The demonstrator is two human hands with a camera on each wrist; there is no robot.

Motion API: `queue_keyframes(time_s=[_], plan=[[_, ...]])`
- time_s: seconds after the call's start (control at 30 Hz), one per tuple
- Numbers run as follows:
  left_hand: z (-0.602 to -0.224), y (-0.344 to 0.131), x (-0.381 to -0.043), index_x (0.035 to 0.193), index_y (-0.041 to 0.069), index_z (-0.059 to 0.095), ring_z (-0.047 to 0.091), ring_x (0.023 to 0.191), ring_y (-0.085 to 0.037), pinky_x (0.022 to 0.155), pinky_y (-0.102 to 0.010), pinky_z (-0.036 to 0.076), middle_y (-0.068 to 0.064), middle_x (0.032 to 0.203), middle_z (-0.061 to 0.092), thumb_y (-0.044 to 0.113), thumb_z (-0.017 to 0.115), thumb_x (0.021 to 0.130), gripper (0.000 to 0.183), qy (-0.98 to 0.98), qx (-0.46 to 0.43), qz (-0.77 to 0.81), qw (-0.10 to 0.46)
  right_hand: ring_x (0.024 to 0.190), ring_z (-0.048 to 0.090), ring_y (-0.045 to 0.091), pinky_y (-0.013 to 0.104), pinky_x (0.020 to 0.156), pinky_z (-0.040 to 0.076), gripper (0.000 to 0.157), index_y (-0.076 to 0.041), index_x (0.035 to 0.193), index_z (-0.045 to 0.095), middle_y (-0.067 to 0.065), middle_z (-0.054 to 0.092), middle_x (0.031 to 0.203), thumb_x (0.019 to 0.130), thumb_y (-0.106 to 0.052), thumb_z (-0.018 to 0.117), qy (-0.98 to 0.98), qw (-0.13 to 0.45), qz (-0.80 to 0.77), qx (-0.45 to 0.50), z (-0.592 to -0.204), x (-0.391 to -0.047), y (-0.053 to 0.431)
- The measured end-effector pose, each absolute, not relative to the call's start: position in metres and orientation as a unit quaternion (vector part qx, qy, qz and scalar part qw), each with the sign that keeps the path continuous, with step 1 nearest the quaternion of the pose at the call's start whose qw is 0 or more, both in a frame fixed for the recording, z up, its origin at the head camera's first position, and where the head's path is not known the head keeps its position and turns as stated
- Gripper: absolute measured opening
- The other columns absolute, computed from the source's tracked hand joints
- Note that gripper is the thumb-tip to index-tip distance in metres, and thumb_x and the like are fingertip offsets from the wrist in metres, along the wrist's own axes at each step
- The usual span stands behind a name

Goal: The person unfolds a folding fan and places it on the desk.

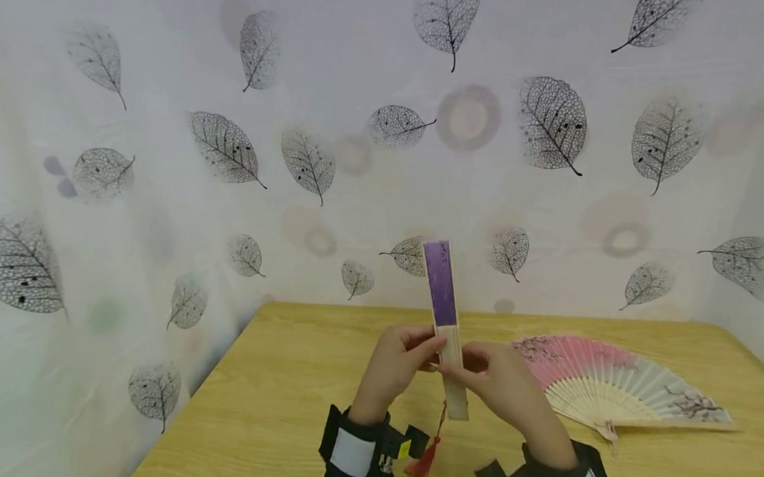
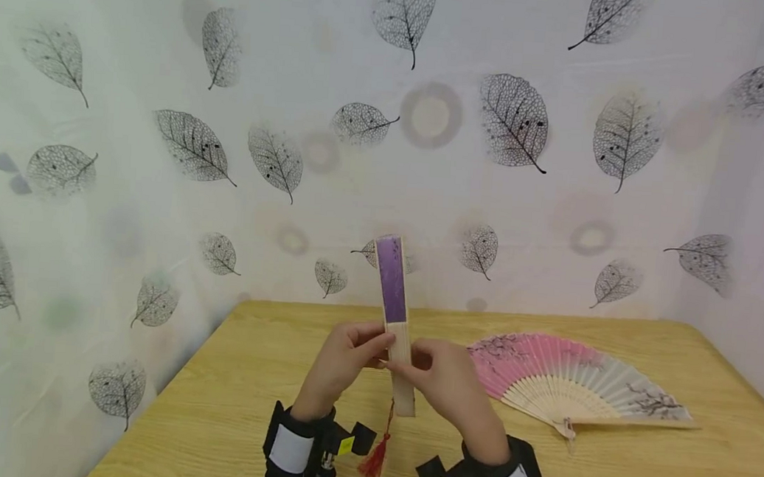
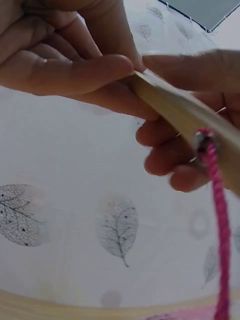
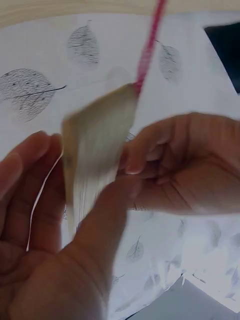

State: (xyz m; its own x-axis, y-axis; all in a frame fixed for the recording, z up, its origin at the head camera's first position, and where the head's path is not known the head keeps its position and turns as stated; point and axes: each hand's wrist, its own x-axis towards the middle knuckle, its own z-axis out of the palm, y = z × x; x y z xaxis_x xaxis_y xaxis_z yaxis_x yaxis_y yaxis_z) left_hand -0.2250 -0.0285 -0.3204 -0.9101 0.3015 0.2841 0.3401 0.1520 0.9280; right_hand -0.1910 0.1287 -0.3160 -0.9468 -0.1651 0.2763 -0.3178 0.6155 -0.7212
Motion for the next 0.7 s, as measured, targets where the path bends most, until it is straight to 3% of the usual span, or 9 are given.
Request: queue_keyframes(time_s=[0.17, 0.43, 0.7], plan=[[-0.323, -0.024, -0.227, 0.100, 0.001, 0.066, 0.062, 0.075, -0.012, 0.064, -0.028, 0.055, -0.018, 0.095, 0.066, 0.024, 0.059, 0.084, 0.029, -0.751, -0.207, -0.627, 0.016, 0.080, 0.063, 0.017, 0.039, 0.069, 0.054, 0.031, -0.005, 0.095, 0.068, 0.009, 0.069, 0.088, 0.079, -0.031, 0.064, -0.877, 0.095, 0.461, 0.094, -0.312, -0.188, 0.130], [-0.328, -0.015, -0.229, 0.092, 0.001, 0.068, 0.063, 0.065, -0.014, 0.054, -0.025, 0.054, -0.015, 0.084, 0.068, 0.025, 0.066, 0.078, 0.028, -0.766, -0.160, -0.620, 0.057, 0.074, 0.062, 0.015, 0.035, 0.064, 0.054, 0.024, -0.005, 0.092, 0.069, 0.009, 0.070, 0.085, 0.077, -0.023, 0.066, -0.892, 0.122, 0.431, 0.051, -0.310, -0.187, 0.126], [-0.326, -0.013, -0.227, 0.088, 0.001, 0.068, 0.061, 0.061, -0.010, 0.053, -0.024, 0.054, -0.014, 0.080, 0.068, 0.025, 0.066, 0.078, 0.027, -0.769, -0.143, -0.619, 0.071, 0.067, 0.060, 0.013, 0.032, 0.058, 0.052, 0.024, -0.002, 0.094, 0.068, 0.008, 0.069, 0.077, 0.076, -0.017, 0.065, -0.902, 0.154, 0.401, 0.039, -0.308, -0.182, 0.120]])
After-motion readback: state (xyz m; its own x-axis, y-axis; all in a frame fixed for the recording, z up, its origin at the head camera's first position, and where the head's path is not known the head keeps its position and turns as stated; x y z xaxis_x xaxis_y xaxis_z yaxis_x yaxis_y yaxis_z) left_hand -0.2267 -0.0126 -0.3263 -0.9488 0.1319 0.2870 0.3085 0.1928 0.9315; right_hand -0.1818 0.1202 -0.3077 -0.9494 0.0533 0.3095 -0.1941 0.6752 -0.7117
